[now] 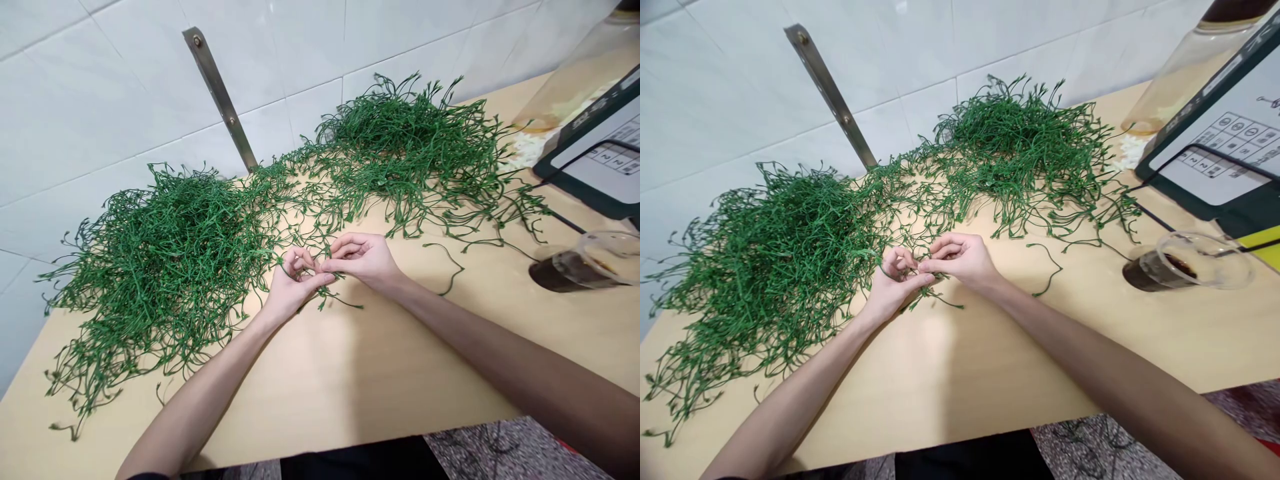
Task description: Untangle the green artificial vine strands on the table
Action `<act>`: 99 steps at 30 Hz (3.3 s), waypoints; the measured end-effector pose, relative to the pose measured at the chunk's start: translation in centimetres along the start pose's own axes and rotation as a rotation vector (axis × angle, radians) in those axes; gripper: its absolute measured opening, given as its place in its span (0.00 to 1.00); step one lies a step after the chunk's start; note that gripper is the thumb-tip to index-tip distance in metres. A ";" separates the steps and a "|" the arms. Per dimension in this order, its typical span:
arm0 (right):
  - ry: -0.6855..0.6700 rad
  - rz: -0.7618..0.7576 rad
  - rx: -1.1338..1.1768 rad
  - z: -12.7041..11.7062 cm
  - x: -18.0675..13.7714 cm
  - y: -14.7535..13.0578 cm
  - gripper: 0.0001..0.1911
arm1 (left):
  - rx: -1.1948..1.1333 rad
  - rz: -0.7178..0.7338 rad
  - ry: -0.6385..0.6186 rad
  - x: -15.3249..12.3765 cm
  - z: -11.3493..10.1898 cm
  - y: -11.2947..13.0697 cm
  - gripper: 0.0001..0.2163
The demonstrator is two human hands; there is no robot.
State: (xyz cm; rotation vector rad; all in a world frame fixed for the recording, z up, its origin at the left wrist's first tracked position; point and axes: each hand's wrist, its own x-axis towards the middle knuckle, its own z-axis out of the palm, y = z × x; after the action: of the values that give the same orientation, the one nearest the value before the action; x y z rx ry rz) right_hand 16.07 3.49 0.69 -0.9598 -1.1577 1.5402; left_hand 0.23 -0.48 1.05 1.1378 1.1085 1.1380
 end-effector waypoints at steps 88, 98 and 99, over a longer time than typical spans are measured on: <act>-0.201 0.030 0.123 -0.4 0.1 0.7 0.21 | -0.160 0.020 -0.116 0.3 -0.6 -0.4 0.24; -0.042 0.034 0.107 -0.1 0.1 -0.1 0.25 | -0.126 0.024 -0.188 0.2 -0.7 -0.2 0.22; -0.037 0.029 0.101 -0.1 0.1 -0.1 0.25 | -0.117 0.016 -0.181 0.1 -0.7 -0.2 0.22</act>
State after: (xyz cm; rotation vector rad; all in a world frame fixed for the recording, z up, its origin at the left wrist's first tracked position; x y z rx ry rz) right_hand 16.13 3.58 0.79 -0.8876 -1.0855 1.6294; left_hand -0.43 -0.31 0.76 1.1351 0.8843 1.0753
